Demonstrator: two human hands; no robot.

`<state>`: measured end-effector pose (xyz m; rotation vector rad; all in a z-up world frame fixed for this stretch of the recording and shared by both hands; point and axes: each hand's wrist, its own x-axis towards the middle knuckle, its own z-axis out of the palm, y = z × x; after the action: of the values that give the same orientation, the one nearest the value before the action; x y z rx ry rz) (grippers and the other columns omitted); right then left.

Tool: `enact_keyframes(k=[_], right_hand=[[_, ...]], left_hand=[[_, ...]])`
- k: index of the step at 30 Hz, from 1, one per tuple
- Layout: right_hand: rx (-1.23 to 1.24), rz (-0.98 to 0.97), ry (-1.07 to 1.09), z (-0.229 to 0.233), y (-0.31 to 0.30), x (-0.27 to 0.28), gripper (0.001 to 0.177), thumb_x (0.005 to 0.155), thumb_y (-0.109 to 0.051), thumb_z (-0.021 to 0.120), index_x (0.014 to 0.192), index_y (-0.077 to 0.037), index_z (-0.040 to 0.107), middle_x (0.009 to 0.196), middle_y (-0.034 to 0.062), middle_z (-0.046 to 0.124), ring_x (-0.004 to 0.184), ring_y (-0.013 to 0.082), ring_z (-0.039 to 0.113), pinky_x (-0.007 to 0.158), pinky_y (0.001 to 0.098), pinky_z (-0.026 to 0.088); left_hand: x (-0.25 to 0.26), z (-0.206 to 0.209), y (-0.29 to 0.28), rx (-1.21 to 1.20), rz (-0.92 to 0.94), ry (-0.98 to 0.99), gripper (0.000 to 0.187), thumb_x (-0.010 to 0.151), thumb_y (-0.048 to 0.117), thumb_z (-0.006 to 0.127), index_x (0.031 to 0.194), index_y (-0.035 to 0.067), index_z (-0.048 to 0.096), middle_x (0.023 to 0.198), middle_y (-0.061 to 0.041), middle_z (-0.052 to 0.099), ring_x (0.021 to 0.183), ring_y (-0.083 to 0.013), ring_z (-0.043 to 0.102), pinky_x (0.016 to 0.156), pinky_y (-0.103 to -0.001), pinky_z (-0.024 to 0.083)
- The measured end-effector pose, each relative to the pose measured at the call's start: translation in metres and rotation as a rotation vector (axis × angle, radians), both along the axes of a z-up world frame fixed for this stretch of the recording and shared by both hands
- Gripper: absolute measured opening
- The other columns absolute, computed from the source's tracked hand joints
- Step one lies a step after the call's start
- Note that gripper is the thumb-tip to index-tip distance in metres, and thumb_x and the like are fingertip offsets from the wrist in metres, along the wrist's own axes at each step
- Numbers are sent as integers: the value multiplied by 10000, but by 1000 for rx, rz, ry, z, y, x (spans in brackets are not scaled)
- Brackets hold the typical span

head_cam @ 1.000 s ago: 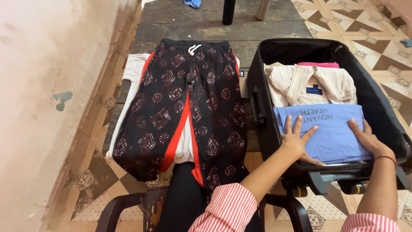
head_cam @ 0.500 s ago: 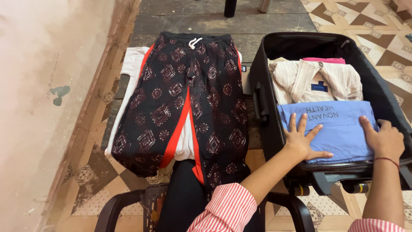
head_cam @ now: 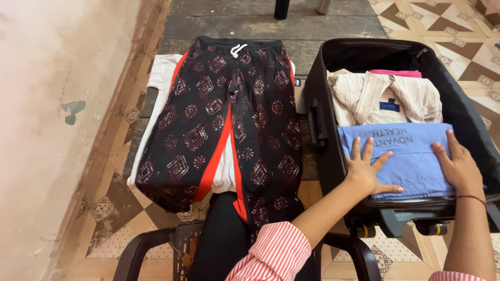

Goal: The person folds blue pants by smoothing them on a table, folding the legs together, and rolling or folding them before placing the item into a black suitcase that already contains folded white shirts.

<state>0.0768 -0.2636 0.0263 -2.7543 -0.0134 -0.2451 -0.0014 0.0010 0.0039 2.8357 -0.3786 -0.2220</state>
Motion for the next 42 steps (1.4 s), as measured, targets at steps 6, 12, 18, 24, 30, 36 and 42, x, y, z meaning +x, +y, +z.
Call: enact_keyframes(k=[6, 12, 18, 24, 30, 36, 42], right_hand=[[42, 52, 52, -15, -15, 16, 835, 1012, -668, 441, 1654, -141, 353, 1541, 279, 465, 1451, 424, 404, 1161, 487, 321], [-351, 53, -367, 10, 19, -21, 754, 1028, -532, 562, 1686, -183, 450, 1622, 348, 413, 1432, 474, 397, 1078, 518, 387], [-169, 305, -43, 34, 47, -34, 512, 1071, -279, 348, 1567, -309, 471, 1650, 96, 475, 1506, 313, 431, 1170, 465, 405], [-185, 286, 238, -3, 24, -5, 748, 944, -466, 480, 1611, -271, 206, 1688, 130, 114, 1549, 339, 85, 1166, 554, 155], [-1415, 527, -23, -19, 17, 10, 578, 985, -723, 311, 1509, -609, 96, 1740, 158, -12, 1594, 421, -26, 1273, 463, 93], [-425, -85, 472, -14, 43, 7, 1044, 779, -897, 438, 1655, -381, 203, 1713, 168, 131, 1528, 503, 125, 1242, 552, 165], [-203, -186, 362, 5, 76, -52, 938, 790, -824, 389, 1609, -386, 265, 1738, 83, 122, 1582, 423, 86, 1169, 773, 17]], left_hand=[[-16, 27, 12, 59, 18, -67, 1217, 598, 1035, 391, 1614, 412, 138, 1701, -203, -85, 1497, -553, -207, 1097, -789, -79], [-31, 53, 22, 284, -70, -227, 1154, 741, 1027, 315, 1654, 336, 168, 1729, -146, -5, 1574, -345, -114, 1106, -743, -175], [-25, 36, 15, 250, -175, -346, 983, 836, 932, 322, 1650, 418, 120, 1749, -26, 45, 1592, -256, -6, 1152, -750, -94], [-19, 26, 9, 186, -176, -193, 931, 827, 906, 367, 1612, 460, 141, 1732, 10, 51, 1584, -265, 33, 1134, -767, -50], [-24, 19, 7, 131, -160, -95, 825, 871, 830, 411, 1593, 471, 238, 1733, -5, 66, 1586, -317, 34, 1164, -728, -22], [-45, 11, 19, 11, -164, -165, 612, 948, 596, 441, 1521, 381, 449, 1665, -59, 306, 1530, -320, 277, 1195, -589, 185], [-87, 13, 62, -136, -218, -399, 539, 996, 596, 412, 1390, 316, 652, 1486, -8, 611, 1384, -201, 538, 1266, -504, 271]])
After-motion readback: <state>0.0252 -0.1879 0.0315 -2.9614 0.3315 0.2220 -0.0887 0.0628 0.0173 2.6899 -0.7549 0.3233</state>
